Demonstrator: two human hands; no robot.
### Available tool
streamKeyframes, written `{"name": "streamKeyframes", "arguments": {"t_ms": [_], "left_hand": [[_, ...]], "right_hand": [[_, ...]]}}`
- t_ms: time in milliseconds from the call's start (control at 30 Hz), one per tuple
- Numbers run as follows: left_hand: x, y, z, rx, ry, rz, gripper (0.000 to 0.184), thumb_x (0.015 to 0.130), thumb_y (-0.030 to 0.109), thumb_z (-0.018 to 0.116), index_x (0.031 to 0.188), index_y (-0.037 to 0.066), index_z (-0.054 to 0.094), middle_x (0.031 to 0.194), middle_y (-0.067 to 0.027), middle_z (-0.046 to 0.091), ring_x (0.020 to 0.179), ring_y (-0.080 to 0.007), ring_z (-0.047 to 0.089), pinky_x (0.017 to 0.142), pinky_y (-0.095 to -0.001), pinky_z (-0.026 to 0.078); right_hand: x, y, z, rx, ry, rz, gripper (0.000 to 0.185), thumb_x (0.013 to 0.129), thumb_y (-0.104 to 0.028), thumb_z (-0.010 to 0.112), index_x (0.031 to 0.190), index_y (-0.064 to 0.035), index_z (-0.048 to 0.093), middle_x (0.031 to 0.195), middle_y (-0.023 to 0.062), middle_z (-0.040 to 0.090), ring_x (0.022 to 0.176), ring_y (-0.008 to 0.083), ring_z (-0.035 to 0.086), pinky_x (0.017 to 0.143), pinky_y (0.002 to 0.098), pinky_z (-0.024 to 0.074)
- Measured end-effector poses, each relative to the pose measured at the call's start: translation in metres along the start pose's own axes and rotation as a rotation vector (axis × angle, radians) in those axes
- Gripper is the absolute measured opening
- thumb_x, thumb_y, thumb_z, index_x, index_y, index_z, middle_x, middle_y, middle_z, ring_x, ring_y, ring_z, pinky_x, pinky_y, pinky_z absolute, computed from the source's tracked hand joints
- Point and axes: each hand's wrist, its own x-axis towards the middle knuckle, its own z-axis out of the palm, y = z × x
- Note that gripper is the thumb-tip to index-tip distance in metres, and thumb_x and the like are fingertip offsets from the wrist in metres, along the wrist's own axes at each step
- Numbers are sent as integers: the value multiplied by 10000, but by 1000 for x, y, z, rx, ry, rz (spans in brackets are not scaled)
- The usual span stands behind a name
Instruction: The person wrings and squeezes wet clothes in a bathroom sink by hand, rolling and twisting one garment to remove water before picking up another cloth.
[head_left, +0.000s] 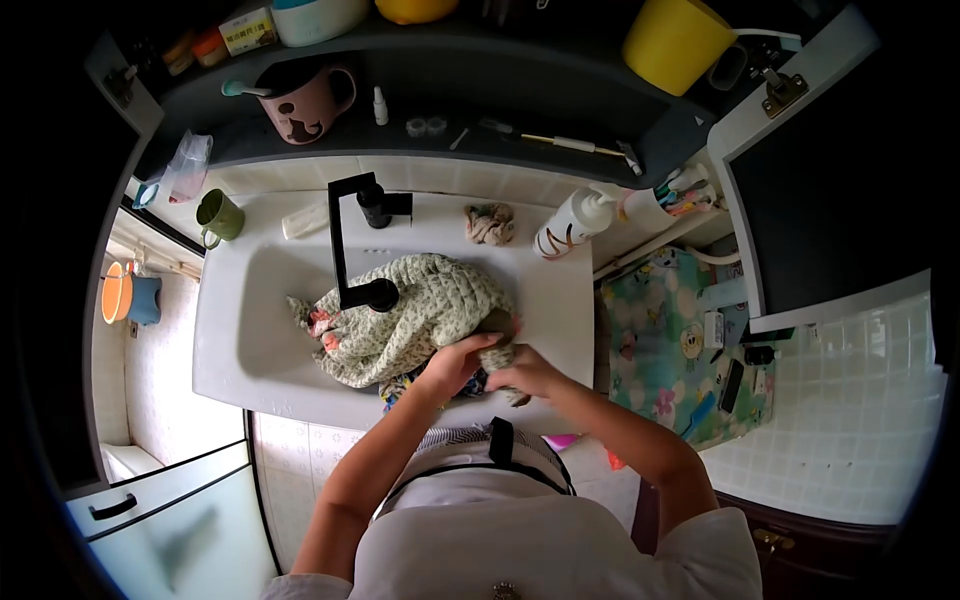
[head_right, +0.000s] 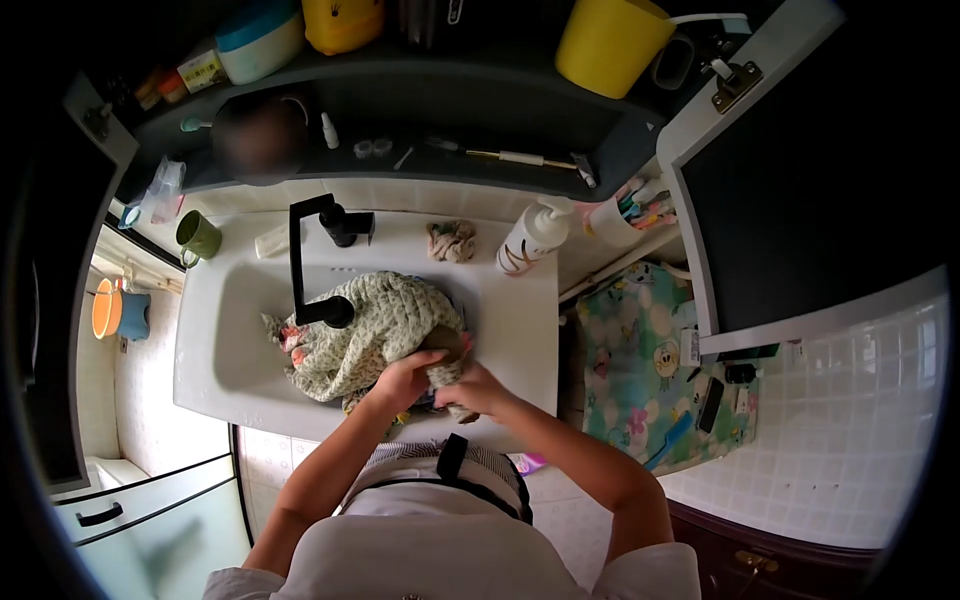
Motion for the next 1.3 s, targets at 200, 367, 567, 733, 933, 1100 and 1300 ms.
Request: {"name": "streamKeyframes", "arguments": {"t_ms": [200,367,567,733,933,1100,1300], "left_hand": [[-11,-44,-1,-481,-340,-180,839,825,756,384,1341,95,394,1200,-120,485,1286,-304,364,1133,-563,181],[-24,-13,20,-497,-287,101,1106,731,869,292,1480,58,223,1526,-126,274,1399,-325,253,1157,-501,166],[-29,-20,45,-532,-308,209,1082,744,859,286,1475,64,233,1515,-112,300,1402,-302,261,1142,-498,214],[-23,-30,31,-550,-243,101,789,904,608,451,1439,45,312,1439,-145,413,1312,-308,400,1098,-459,307],[-15,-22,38,-400,180,128,444,890,312,629,1234,47,536,1177,-125,613,1062,-274,593,958,-418,457],[3,-22,39,-387,367,163,378,863,266,673,1159,55,574,1058,-114,650,932,-280,635,861,-426,515],[11,-29,39,-302,517,17,332,893,404,613,1014,95,626,904,-93,679,780,-265,655,721,-401,554]], "right_hand": [[-30,-25,-44,-328,181,-263,446,592,-189,747,971,22,642,844,167,684,787,280,661,740,342,509],[-67,-51,-33,-544,160,-330,510,576,-216,758,995,29,604,865,197,670,802,328,647,756,370,498],[-90,-49,-22,-293,-127,-168,347,629,-117,723,918,35,607,811,84,642,749,174,609,697,315,489],[-81,14,-26,489,-469,271,295,631,-48,668,916,-4,606,746,56,588,649,136,573,595,262,469],[-74,12,-33,-141,-171,47,645,645,-81,744,1217,22,465,1008,89,600,905,191,601,801,311,488],[-130,-31,17,-1081,626,-550,964,618,-209,833,1416,-89,306,1425,218,305,1340,388,298,1082,544,231],[-113,20,85,-1266,701,-599,846,724,-150,718,1459,-156,300,1498,216,206,1386,477,163,1027,748,73]]}}
